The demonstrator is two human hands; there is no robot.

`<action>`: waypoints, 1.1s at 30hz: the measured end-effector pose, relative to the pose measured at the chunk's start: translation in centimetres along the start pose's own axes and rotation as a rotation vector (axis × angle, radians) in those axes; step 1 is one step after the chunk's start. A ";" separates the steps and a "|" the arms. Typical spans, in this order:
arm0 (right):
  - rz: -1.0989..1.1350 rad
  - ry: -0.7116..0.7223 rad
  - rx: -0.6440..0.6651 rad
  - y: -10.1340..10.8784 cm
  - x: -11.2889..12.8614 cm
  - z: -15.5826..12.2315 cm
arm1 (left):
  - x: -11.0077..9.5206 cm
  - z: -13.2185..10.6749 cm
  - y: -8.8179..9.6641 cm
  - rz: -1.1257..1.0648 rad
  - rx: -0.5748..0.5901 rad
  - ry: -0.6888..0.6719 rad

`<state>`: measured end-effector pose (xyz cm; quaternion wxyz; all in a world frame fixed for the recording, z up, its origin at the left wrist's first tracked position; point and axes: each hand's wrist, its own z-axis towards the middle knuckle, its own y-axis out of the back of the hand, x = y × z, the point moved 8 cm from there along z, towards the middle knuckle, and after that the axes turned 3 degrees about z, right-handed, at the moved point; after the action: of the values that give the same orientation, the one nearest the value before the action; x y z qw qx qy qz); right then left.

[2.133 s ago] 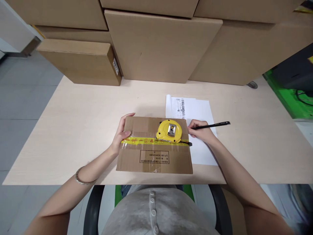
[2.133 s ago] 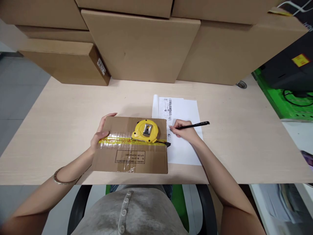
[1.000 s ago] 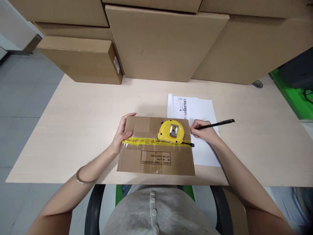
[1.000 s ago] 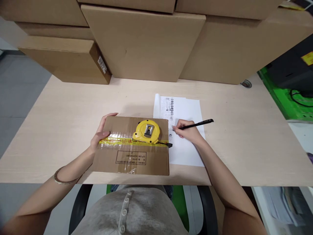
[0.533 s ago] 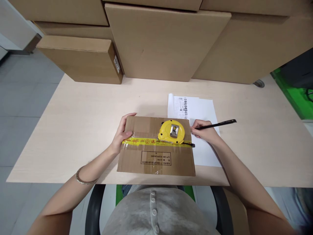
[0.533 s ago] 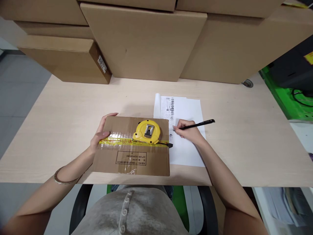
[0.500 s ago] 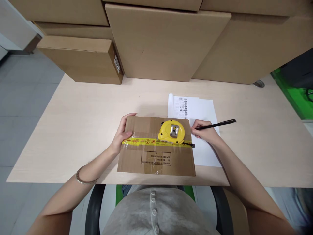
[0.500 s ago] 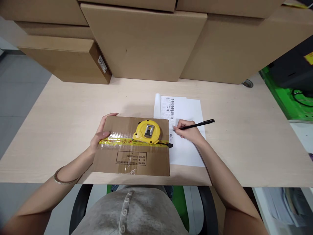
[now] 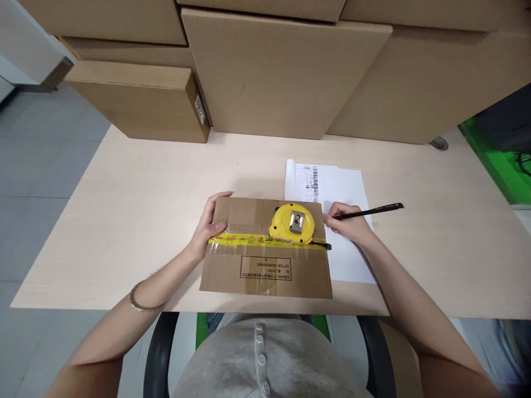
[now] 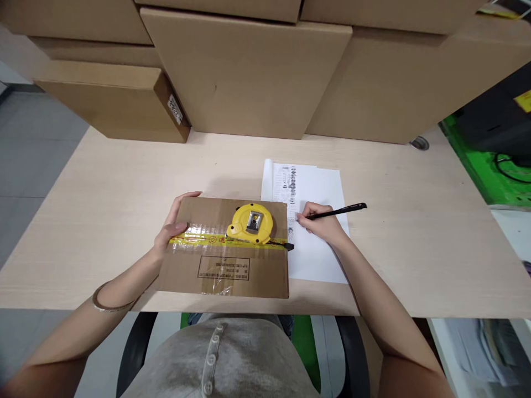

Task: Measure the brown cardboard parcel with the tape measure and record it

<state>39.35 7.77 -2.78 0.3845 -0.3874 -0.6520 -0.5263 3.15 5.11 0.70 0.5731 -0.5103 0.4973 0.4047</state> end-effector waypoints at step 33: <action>-0.052 -0.040 -0.011 0.1 -0.3 -0.1 | -0.3 0.1 -0.2 -0.004 0.033 -0.032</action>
<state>39.58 7.64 -2.98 0.3553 -0.3827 -0.6664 -0.5322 3.32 5.15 1.05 0.5900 -0.4952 0.4936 0.4036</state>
